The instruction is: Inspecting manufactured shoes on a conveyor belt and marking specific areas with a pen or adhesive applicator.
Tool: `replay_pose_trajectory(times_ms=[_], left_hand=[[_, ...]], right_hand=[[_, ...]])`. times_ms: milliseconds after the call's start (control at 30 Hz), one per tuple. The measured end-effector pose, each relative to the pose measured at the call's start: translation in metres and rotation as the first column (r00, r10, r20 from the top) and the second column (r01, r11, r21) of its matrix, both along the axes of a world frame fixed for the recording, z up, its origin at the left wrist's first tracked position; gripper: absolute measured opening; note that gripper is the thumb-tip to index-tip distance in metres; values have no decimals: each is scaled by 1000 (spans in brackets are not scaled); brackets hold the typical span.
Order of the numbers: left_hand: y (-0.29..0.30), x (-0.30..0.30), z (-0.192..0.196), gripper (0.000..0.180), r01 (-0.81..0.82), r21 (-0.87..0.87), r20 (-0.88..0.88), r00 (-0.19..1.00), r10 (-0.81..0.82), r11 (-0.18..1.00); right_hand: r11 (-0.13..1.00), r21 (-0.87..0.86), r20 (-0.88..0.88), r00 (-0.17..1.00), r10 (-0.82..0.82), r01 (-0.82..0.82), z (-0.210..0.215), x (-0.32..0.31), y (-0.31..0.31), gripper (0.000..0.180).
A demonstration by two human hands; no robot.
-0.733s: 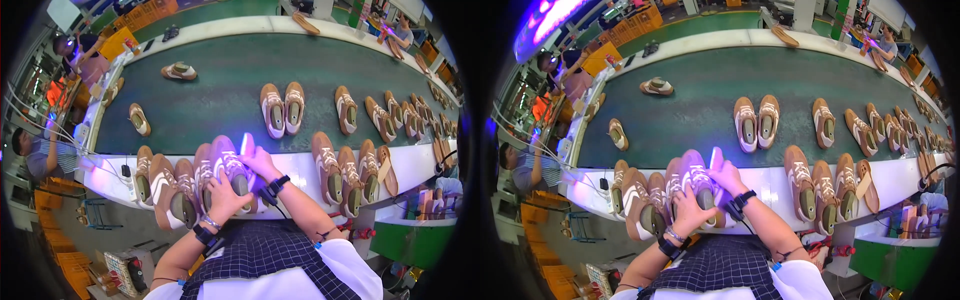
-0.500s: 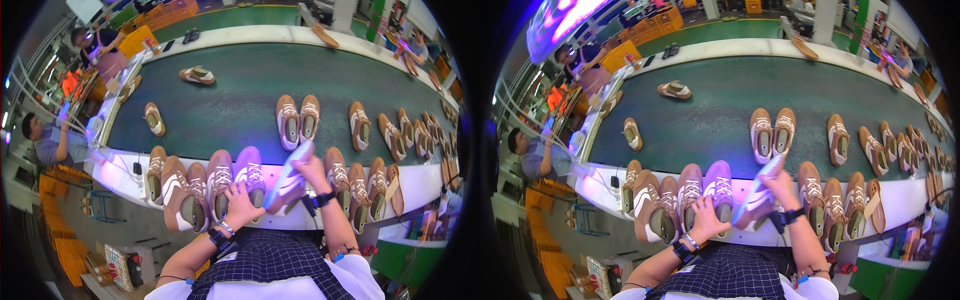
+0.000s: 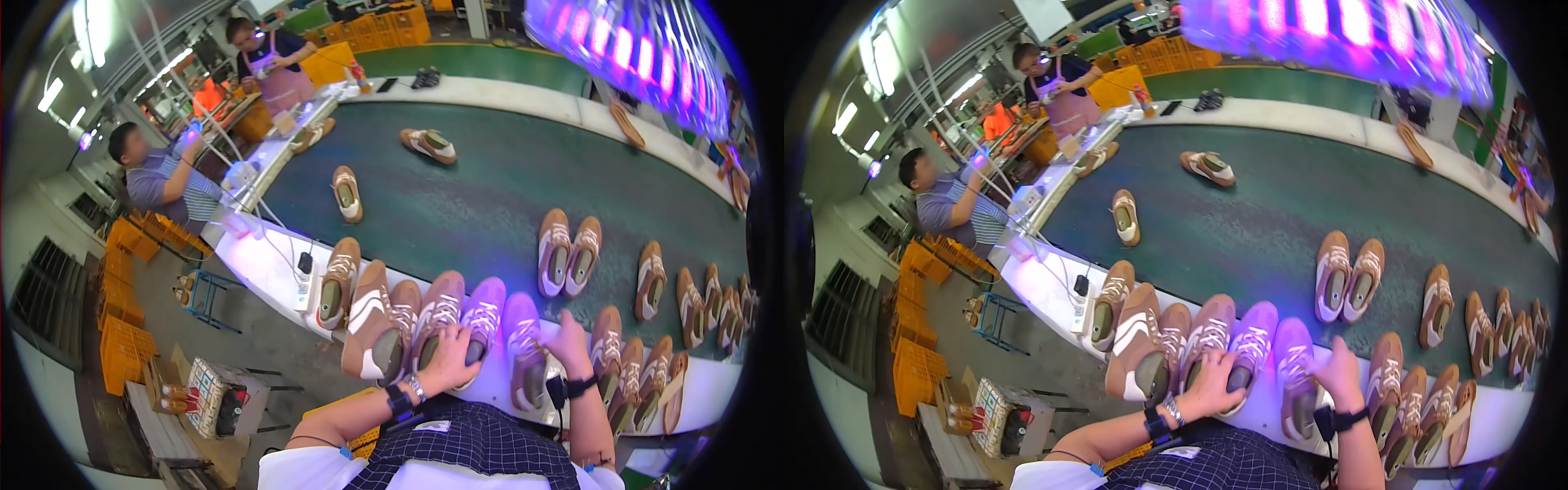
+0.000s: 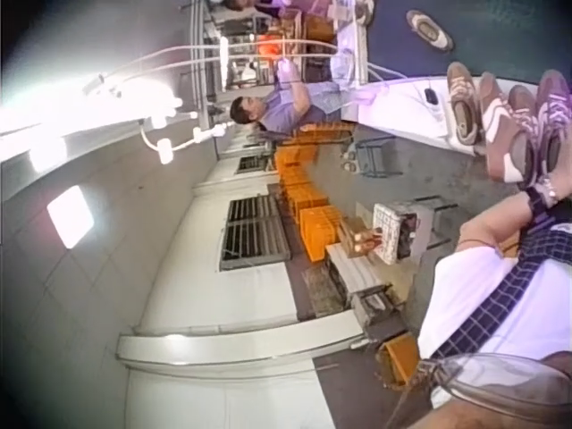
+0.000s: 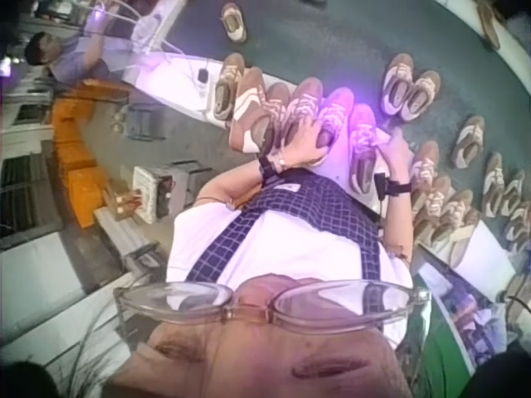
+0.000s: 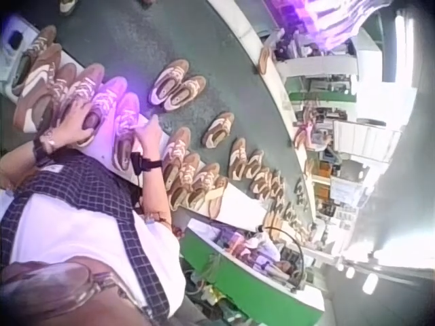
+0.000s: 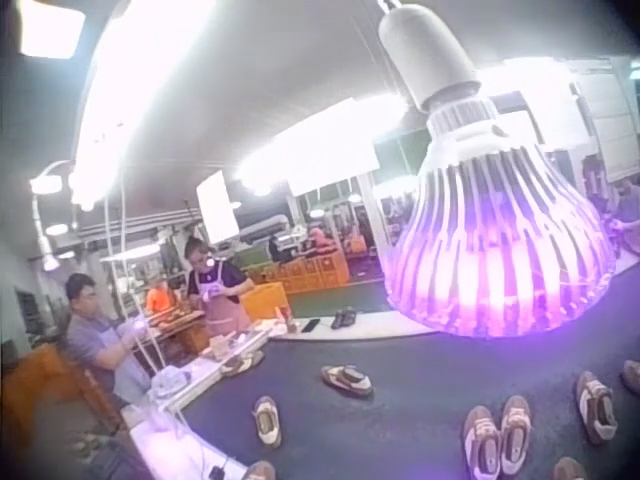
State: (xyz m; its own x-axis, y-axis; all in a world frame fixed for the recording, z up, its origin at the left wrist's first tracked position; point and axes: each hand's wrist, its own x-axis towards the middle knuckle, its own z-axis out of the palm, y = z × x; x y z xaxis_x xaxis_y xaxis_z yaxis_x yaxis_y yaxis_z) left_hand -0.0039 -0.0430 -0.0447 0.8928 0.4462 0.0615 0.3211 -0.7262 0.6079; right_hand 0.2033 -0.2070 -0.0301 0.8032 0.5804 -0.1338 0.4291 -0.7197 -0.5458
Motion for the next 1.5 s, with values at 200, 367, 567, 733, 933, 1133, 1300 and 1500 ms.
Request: replay_pose_trajectory(times_ms=[200, 367, 567, 733, 933, 1133, 1300, 1500], left_hand=[[3, -23, 18, 75, -22, -335, -291, 953, -81, 942], [0, 3, 17, 76, -20, -343, -413, 901, -132, 939], [-8, 14, -5, 75, -112, -259, -410, 912, -5, 960], [-24, 16, -20, 78, -169, -221, -210, 970, 122, 960], [-26, 15, -27, 102, -297, -381, -263, 943, 206, 875], [-8, 20, -26, 87, -224, -730, -134, 973, 186, 646], [-2, 7, -3, 73, 31, -993, 14, 988, 153, -111], [-1, 4, 28, 80, 249, -903, 194, 963, 185, -350]], right_hand=[[1000, -9, -301, 953, -25, 23, -33, -28, -56, 80], [899, 282, -514, 844, -153, 334, -50, -63, -44, 94], [978, 160, -405, 912, -58, 133, -27, -81, -17, 96], [972, 179, -349, 933, -81, 151, -31, -78, -6, 92], [869, 388, -590, 807, -22, 307, -45, -64, -33, 82], [603, 418, -905, 368, 213, 680, -29, -51, -55, 54], [457, 601, -794, 429, 430, 656, 15, -48, -61, 61], [353, 691, -708, 492, 507, 630, 66, -44, -76, 76]])
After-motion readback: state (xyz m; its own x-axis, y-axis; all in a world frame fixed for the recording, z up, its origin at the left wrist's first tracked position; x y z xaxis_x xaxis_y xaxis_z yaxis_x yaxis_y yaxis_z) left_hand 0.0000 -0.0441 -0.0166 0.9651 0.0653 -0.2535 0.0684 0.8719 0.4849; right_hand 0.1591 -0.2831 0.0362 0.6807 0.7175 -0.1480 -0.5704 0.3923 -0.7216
